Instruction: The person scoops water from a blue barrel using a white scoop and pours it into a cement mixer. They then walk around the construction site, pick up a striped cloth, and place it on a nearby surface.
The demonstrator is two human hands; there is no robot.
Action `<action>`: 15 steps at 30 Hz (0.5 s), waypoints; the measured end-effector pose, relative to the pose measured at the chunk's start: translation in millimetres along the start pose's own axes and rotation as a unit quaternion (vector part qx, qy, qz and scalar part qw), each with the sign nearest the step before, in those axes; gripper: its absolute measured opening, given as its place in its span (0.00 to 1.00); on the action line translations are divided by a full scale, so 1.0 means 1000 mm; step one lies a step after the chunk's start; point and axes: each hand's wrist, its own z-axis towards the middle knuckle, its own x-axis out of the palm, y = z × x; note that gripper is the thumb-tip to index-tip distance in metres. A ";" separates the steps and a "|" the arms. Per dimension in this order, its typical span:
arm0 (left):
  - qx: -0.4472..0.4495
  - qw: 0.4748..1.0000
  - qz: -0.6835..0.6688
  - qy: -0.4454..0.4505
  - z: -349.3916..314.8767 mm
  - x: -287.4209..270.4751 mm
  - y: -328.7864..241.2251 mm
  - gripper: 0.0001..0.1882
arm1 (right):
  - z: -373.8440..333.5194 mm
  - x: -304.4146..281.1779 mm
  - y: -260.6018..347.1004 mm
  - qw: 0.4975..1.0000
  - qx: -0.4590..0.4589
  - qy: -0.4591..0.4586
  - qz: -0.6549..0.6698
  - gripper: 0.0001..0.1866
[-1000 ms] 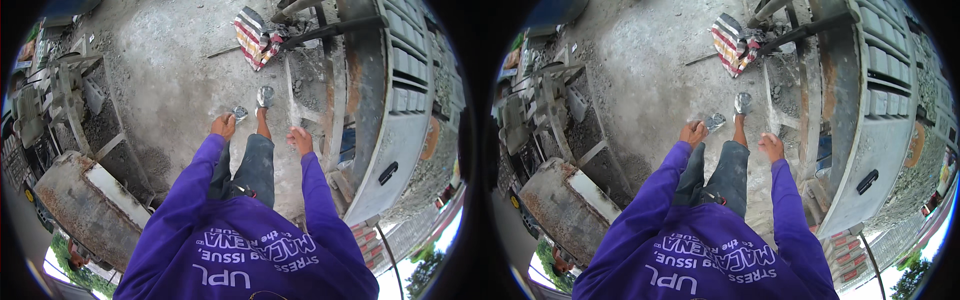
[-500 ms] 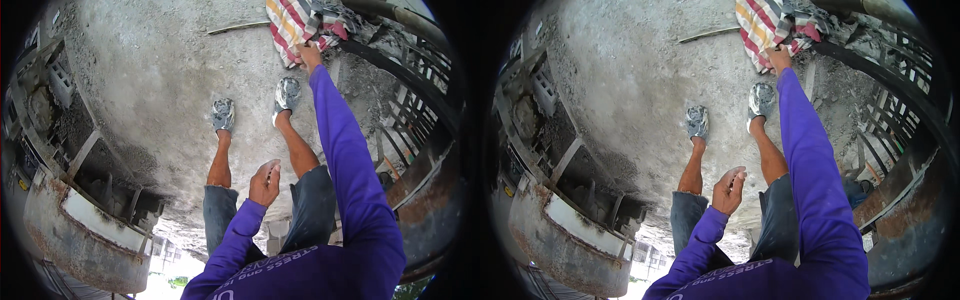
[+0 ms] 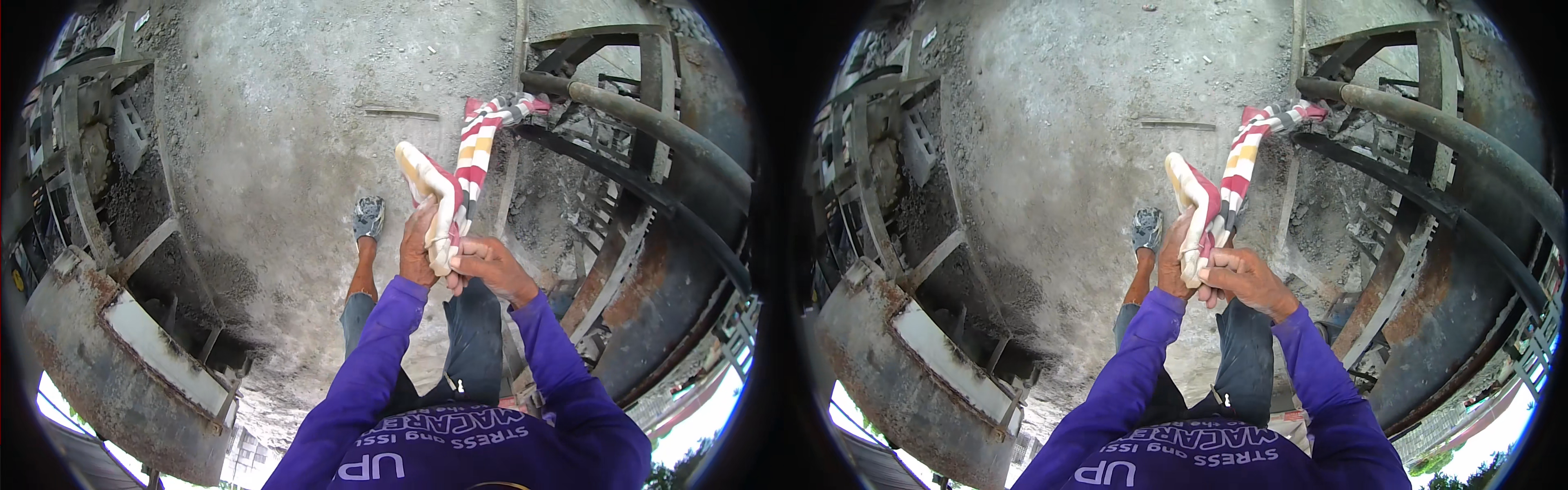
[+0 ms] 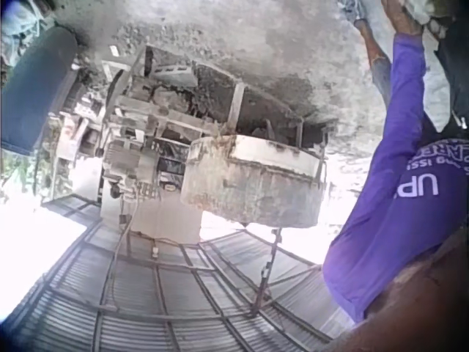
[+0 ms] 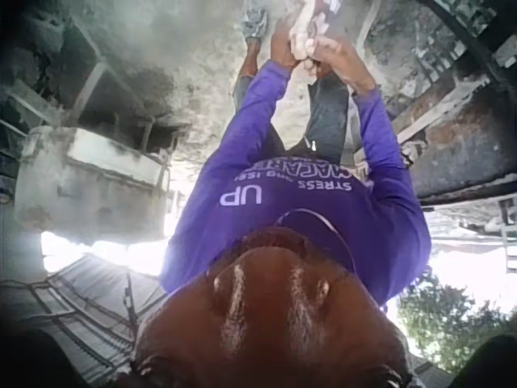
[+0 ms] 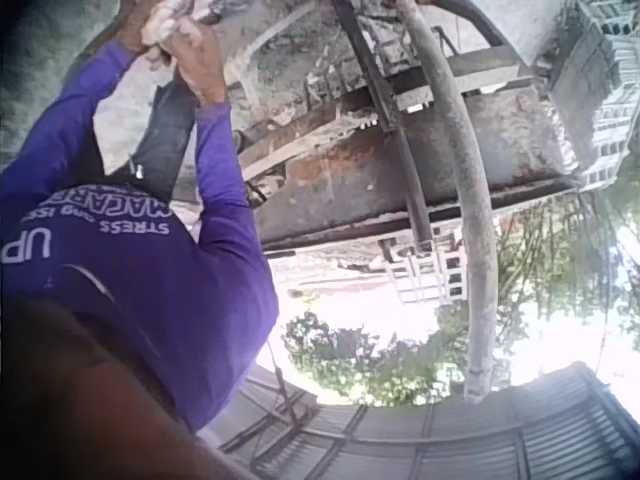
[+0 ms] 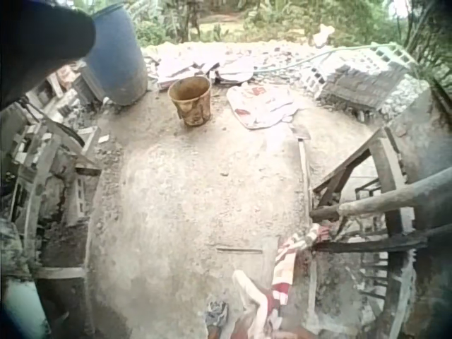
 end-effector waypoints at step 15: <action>-0.076 0.875 -0.122 -0.463 -0.114 -0.266 -0.049 0.29 | 0.419 -0.203 -0.097 0.548 -0.085 -0.457 -0.695 0.11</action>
